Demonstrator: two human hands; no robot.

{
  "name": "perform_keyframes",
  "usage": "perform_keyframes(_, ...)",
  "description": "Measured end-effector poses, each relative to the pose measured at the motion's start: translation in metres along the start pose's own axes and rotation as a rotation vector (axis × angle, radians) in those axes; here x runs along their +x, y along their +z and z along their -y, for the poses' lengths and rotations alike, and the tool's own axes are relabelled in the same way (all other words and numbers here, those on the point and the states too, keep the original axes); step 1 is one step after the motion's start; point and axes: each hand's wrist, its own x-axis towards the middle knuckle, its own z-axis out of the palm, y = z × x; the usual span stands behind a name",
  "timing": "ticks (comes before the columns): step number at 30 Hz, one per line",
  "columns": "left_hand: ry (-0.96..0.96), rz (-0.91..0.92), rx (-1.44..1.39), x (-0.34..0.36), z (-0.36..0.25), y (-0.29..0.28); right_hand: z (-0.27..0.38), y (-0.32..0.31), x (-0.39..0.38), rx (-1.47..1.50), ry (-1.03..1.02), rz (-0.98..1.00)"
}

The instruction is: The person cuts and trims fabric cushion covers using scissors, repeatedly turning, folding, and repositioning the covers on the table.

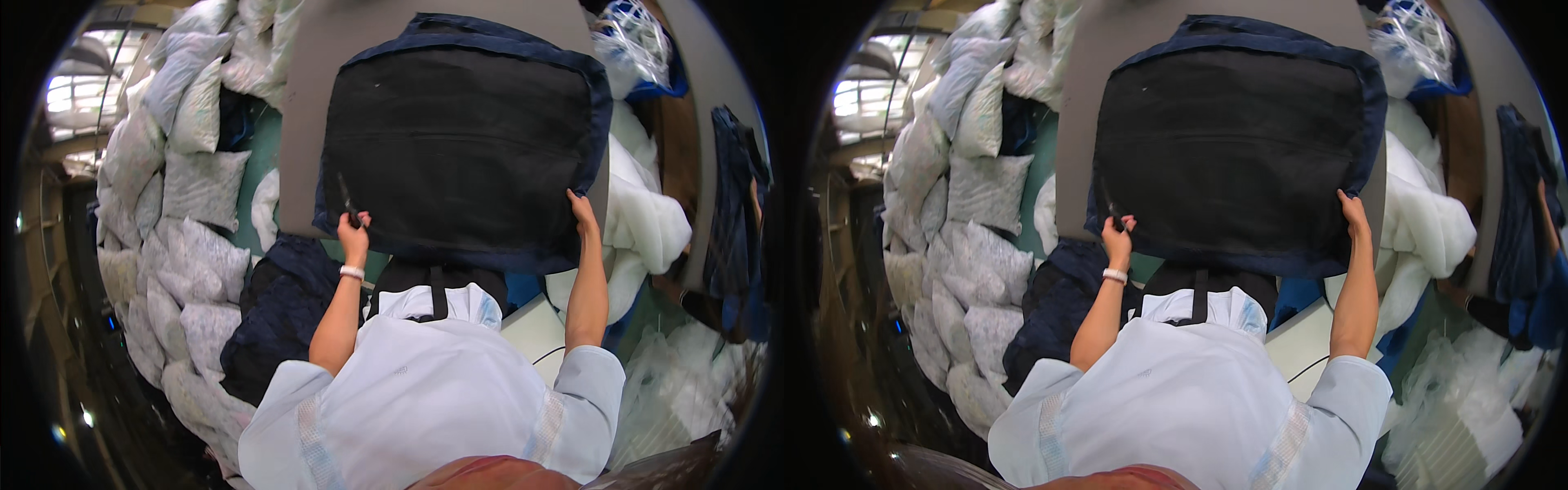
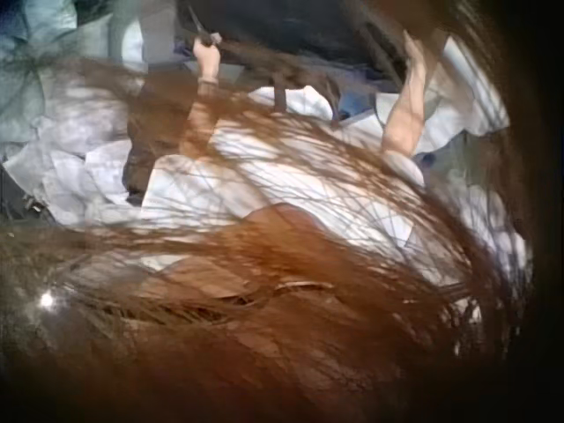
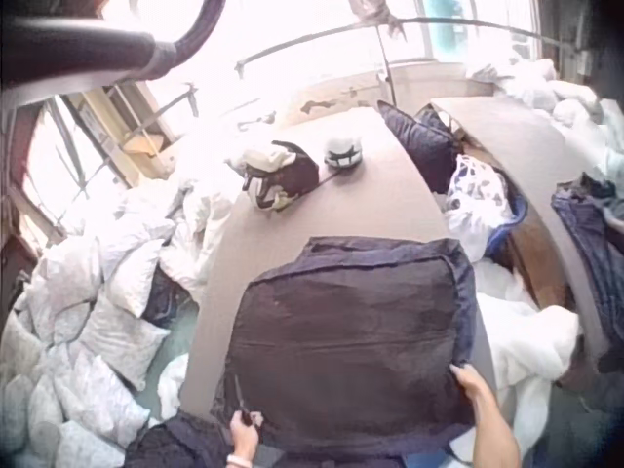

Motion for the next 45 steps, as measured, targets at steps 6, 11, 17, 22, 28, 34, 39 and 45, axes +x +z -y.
perform_keyframes(6, 0.038, -0.065, 0.160, 0.072, -0.076, 0.083, 0.023, -0.003, -0.060, 0.098, -0.152, -0.136)
perform_keyframes(11, 0.087, -0.014, 0.367, 0.143, -0.097, 0.104, -0.054, -0.060, -0.073, -0.213, -0.083, -0.740)
perform_keyframes(17, -0.053, -0.060, 0.590, 0.193, -0.028, 0.056, 0.070, 0.055, -0.103, -0.348, -0.614, -0.837)
perform_keyframes(22, -0.302, 0.121, 0.573, 0.204, 0.037, 0.018, 0.178, 0.228, -0.112, -0.635, -0.398, -0.116)
perform_keyframes(28, -0.182, 0.163, 0.329, 0.186, 0.057, 0.021, 0.148, 0.291, -0.069, -0.788, -0.138, -0.085)
perform_keyframes(34, -0.061, 0.192, -0.121, 0.135, 0.000, -0.024, 0.097, 0.263, -0.062, -0.578, -0.194, -0.075)
perform_keyframes(39, -0.059, 0.211, -0.217, 0.104, -0.023, -0.051, 0.096, 0.269, -0.077, -0.574, -0.132, -0.215)
perform_keyframes(45, -0.130, 0.248, -0.279, 0.096, -0.045, -0.061, 0.095, 0.286, -0.073, 0.341, 0.126, 0.168)
